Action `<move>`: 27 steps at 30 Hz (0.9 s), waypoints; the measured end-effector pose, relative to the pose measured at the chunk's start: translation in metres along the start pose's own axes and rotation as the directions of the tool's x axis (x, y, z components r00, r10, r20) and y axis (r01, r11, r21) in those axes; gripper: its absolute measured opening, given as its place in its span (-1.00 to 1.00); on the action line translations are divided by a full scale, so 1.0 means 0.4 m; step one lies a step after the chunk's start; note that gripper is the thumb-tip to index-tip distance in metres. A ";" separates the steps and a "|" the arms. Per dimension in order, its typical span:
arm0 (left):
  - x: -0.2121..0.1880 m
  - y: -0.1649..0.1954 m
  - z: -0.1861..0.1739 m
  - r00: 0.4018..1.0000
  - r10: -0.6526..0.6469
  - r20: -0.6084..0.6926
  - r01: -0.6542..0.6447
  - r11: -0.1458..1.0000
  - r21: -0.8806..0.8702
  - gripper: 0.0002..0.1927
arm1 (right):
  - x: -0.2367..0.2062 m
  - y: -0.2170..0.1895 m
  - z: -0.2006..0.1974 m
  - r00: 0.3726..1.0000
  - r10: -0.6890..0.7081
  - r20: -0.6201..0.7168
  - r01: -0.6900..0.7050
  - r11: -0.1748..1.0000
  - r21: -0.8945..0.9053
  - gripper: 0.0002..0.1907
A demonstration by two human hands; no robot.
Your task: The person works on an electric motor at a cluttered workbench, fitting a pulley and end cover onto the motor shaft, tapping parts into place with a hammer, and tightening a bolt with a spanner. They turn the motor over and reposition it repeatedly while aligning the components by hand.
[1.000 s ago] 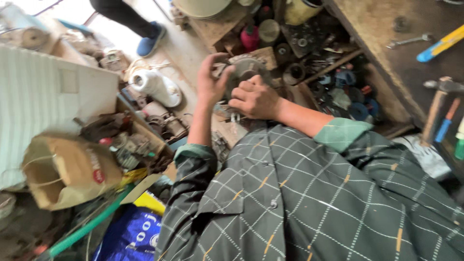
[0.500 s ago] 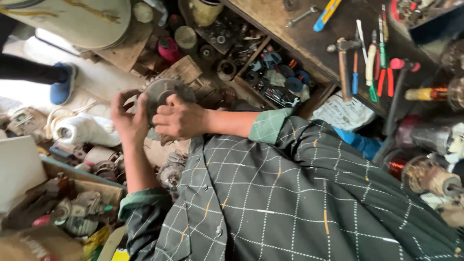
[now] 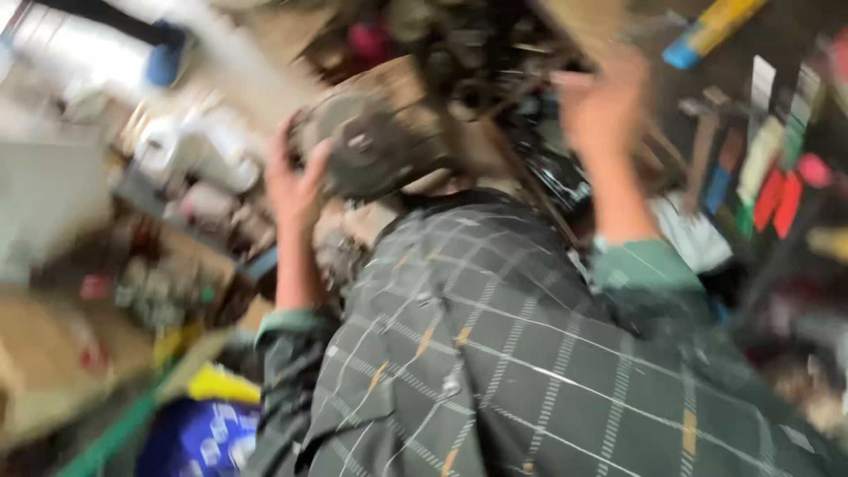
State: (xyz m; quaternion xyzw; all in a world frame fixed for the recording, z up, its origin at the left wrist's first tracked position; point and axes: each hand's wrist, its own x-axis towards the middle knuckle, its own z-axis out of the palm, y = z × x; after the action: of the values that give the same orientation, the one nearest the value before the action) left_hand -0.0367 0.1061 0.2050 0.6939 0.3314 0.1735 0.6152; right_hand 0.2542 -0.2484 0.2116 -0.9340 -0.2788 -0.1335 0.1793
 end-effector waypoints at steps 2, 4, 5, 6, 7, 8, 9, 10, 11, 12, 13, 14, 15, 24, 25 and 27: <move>0.007 -0.002 0.015 0.993 0.093 -0.079 -0.083 0.990 0.116 -0.34 | -0.057 0.220 -0.033 0.985 0.154 -0.073 -0.152 0.988 0.034 -0.37; 0.010 0.001 0.023 0.977 0.185 -0.102 -0.176 0.980 0.088 -0.32 | -0.125 0.394 -0.074 0.947 0.286 -0.143 -0.320 0.861 -0.395 -0.23; 0.010 0.002 0.026 0.978 0.184 -0.103 -0.177 0.982 0.071 -0.30 | -0.166 0.452 -0.077 0.918 0.381 -0.111 -0.394 0.838 -0.377 -0.23; 0.009 0.003 0.027 0.978 0.184 -0.098 -0.180 0.982 0.051 -0.27 | -0.199 0.506 -0.086 0.876 0.475 -0.079 -0.469 0.804 -0.366 -0.23; 0.006 0.004 0.029 0.976 0.198 -0.094 -0.197 0.980 0.020 -0.27 | -0.229 0.543 -0.079 0.871 0.489 -0.050 -0.472 0.804 -0.362 -0.28; 0.005 0.003 0.031 0.973 0.215 -0.089 -0.217 0.976 -0.012 -0.26 | -0.257 0.573 -0.068 0.864 0.503 -0.023 -0.477 0.802 -0.359 -0.34; 0.004 0.001 0.034 0.970 0.230 -0.079 -0.234 0.971 -0.047 -0.26 | -0.282 0.598 -0.056 0.854 0.520 0.001 -0.485 0.797 -0.361 -0.40; 0.004 -0.003 0.037 0.975 0.206 -0.083 -0.212 0.974 -0.074 -0.25 | -0.296 0.620 -0.042 0.864 0.504 0.005 -0.469 0.806 -0.361 -0.44; 0.004 -0.007 0.043 0.980 0.178 -0.083 -0.186 0.977 -0.102 -0.25 | -0.305 0.640 -0.030 0.871 0.491 0.010 -0.454 0.813 -0.365 -0.48; 0.003 -0.013 0.046 0.985 0.150 -0.080 -0.159 0.979 -0.131 -0.24 | -0.314 0.652 -0.021 0.877 0.480 0.015 -0.441 0.817 -0.371 -0.51; 0.002 -0.018 0.049 0.986 0.146 -0.081 -0.156 0.978 -0.138 -0.25 | -0.318 0.665 -0.018 0.902 0.431 0.010 -0.400 0.846 -0.354 -0.54; 0.005 -0.025 0.052 0.986 0.146 -0.082 -0.157 0.976 -0.148 -0.26 | -0.313 0.675 -0.020 0.926 0.379 -0.002 -0.357 0.871 -0.336 -0.55; 0.005 -0.031 0.055 0.985 0.150 -0.088 -0.162 0.974 -0.161 -0.26 | -0.306 0.678 -0.030 0.947 0.321 -0.017 -0.309 0.896 -0.318 -0.57; -0.004 -0.047 0.042 0.968 0.190 -0.165 -0.201 0.978 -0.052 -0.30 | -0.134 0.224 -0.174 0.894 0.187 0.408 -0.448 0.429 0.785 -0.71; -0.003 -0.048 0.042 0.969 0.195 -0.150 -0.208 0.975 -0.076 -0.30 | -0.123 0.127 -0.170 0.899 0.102 0.425 -0.420 0.474 0.774 -0.75; 0.000 -0.052 0.042 0.969 0.200 -0.148 -0.218 0.969 -0.120 -0.29 | -0.102 -0.070 -0.153 0.889 -0.070 0.453 -0.335 0.576 0.746 -0.79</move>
State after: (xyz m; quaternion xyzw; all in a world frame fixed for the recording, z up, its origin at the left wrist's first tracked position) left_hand -0.0310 0.0941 0.1816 0.6684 0.2848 0.3061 0.6153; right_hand 0.1960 -0.2710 0.2598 -0.7723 -0.2682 0.2341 0.5262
